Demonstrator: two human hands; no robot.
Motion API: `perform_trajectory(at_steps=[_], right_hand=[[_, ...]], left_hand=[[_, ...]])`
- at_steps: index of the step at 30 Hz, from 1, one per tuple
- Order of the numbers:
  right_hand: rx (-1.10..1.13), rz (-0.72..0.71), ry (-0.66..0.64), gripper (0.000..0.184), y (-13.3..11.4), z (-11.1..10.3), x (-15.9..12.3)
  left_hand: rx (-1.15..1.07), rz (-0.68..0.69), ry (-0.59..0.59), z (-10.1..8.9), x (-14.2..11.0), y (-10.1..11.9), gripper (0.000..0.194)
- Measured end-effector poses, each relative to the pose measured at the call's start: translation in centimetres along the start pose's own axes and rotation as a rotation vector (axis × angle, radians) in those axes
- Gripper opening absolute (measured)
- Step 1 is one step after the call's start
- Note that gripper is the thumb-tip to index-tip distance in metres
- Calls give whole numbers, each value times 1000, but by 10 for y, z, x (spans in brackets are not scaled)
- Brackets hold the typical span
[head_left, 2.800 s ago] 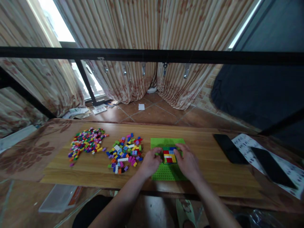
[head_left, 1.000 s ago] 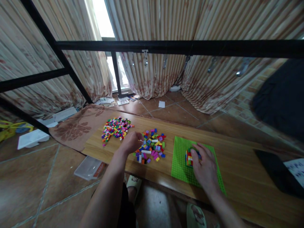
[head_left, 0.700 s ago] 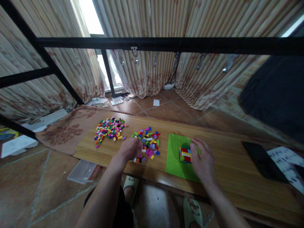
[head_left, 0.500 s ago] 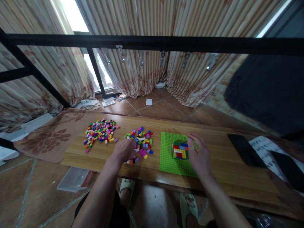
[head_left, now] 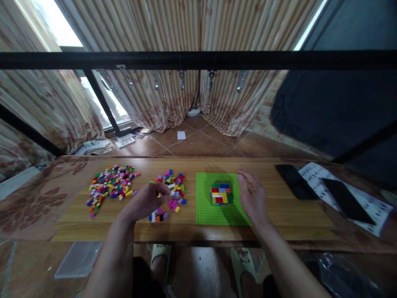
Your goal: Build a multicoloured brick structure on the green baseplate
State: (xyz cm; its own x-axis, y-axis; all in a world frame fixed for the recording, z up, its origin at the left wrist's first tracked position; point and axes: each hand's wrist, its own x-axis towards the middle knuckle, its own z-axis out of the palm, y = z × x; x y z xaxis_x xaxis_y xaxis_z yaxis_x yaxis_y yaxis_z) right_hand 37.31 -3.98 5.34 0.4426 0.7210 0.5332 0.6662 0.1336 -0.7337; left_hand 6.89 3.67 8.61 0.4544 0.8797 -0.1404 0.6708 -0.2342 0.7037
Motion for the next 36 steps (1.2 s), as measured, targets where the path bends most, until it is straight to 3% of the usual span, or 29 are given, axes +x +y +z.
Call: perform_trajectory(at_steps=[4, 9, 11, 14, 22, 31, 36], right_hand=[[47, 63, -33, 31, -3, 0, -2], [139, 67, -181, 26, -11, 4, -9], [177, 66, -254, 25, -15, 5, -13], [201, 80, -346, 25, -16, 6, -16], [181, 104, -297, 21, -3, 10, -11], [221, 69, -311, 20, 2, 8, -10], [171, 86, -299, 18, 5, 6, -8]], left_hand=[[-374, 93, -63, 23, 10, 23, 24], [-748, -26, 98, 62, 28, 56, 31], [-860, -59, 144, 73, 34, 66, 40], [-966, -65, 172, 85, 41, 76, 36], [-929, -41, 186, 109, 54, 92, 31], [-899, -29, 185, 121, 63, 93, 28], [-833, 64, 203, 127, 72, 91, 22]])
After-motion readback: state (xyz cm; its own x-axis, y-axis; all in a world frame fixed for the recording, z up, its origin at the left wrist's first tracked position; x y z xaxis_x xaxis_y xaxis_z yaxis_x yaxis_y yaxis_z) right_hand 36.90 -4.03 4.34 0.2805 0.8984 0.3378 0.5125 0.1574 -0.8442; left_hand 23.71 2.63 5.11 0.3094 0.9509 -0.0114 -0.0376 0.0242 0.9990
